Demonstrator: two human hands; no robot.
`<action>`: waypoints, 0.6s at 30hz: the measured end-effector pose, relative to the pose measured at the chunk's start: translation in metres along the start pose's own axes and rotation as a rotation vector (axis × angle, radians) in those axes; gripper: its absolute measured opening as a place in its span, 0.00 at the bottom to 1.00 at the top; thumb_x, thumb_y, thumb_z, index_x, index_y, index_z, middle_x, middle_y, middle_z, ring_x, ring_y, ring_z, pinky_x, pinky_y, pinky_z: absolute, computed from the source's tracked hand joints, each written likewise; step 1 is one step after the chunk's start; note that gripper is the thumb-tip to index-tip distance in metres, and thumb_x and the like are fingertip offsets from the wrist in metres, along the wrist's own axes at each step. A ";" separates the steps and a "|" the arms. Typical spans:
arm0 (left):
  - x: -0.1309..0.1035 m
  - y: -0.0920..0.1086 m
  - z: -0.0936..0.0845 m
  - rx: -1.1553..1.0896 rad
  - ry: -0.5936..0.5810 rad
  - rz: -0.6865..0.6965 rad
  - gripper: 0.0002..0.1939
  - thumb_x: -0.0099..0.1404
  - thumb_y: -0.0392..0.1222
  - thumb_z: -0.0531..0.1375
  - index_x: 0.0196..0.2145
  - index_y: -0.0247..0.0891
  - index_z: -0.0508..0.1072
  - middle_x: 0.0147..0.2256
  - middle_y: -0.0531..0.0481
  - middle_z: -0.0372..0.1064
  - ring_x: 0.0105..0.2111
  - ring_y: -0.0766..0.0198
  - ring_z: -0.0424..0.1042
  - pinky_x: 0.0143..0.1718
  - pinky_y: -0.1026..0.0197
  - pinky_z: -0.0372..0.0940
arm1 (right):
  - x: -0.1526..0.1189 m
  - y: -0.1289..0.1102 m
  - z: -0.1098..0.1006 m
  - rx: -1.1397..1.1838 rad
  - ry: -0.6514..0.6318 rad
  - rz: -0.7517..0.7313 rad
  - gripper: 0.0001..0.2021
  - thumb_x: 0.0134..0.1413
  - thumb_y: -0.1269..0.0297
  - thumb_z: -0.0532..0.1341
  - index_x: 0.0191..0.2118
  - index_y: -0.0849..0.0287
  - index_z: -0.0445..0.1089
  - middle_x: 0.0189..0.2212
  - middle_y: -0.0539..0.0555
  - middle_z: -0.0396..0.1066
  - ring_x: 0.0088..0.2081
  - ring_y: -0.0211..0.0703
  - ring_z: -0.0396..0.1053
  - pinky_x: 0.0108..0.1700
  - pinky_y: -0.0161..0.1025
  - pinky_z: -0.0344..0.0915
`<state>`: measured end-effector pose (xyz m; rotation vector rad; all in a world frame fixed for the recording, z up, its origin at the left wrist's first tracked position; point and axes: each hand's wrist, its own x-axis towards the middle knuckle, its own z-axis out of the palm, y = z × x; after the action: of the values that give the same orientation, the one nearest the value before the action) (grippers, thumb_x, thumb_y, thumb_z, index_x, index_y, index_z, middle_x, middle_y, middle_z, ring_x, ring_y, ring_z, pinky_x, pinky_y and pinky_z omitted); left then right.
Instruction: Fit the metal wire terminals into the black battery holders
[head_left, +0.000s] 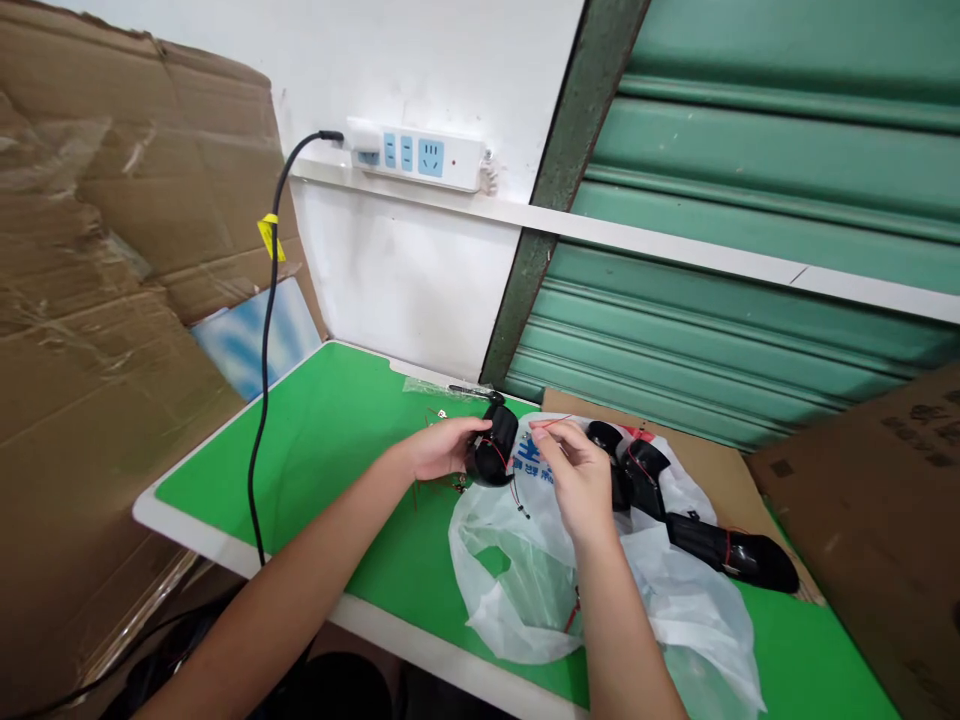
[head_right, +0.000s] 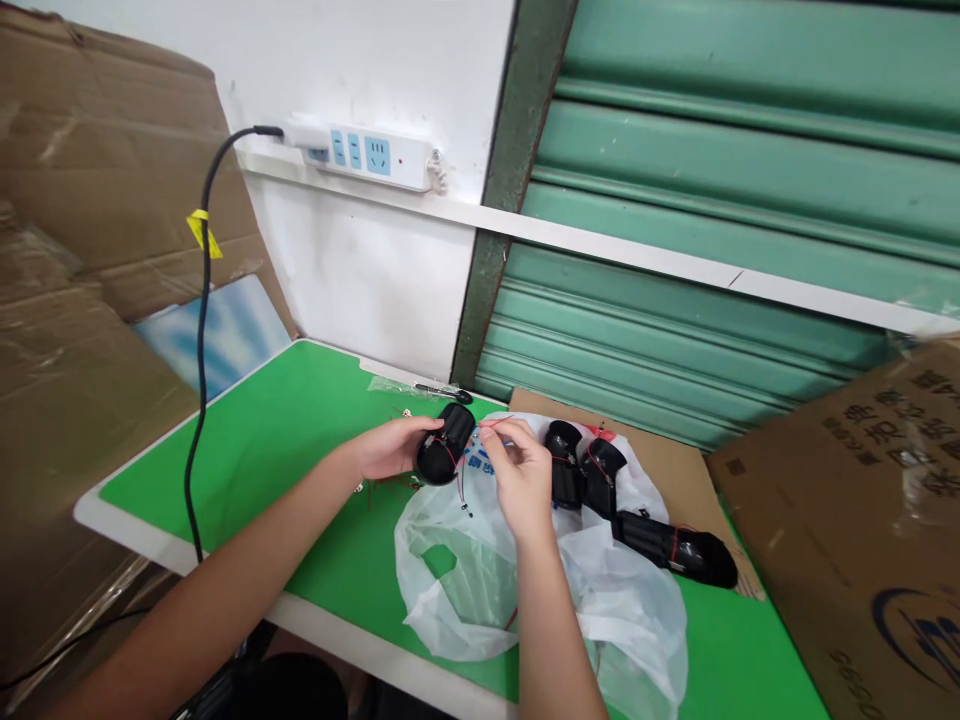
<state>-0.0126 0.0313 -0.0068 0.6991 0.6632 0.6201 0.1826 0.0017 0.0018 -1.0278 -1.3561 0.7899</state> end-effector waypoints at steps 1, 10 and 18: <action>0.000 0.000 -0.001 0.007 0.002 -0.012 0.18 0.62 0.48 0.64 0.45 0.32 0.78 0.39 0.42 0.81 0.41 0.55 0.78 0.50 0.56 0.66 | -0.001 -0.001 0.001 -0.003 -0.045 0.002 0.09 0.54 0.55 0.69 0.31 0.54 0.79 0.35 0.55 0.76 0.39 0.47 0.73 0.38 0.41 0.69; 0.000 -0.003 0.000 0.017 0.051 -0.004 0.16 0.56 0.48 0.69 0.39 0.34 0.80 0.36 0.46 0.81 0.36 0.60 0.75 0.42 0.60 0.65 | -0.007 -0.004 0.013 -0.102 -0.088 -0.024 0.07 0.54 0.59 0.68 0.31 0.55 0.80 0.31 0.54 0.76 0.33 0.43 0.71 0.33 0.40 0.67; 0.002 -0.004 0.001 0.005 0.108 0.005 0.12 0.59 0.45 0.67 0.38 0.34 0.80 0.35 0.47 0.80 0.36 0.60 0.74 0.42 0.60 0.65 | -0.008 -0.005 0.016 -0.109 -0.063 -0.037 0.07 0.54 0.58 0.68 0.30 0.55 0.80 0.30 0.53 0.76 0.31 0.42 0.70 0.32 0.39 0.66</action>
<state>-0.0091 0.0296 -0.0097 0.6752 0.7627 0.6643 0.1650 -0.0059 0.0024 -1.0675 -1.4812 0.7324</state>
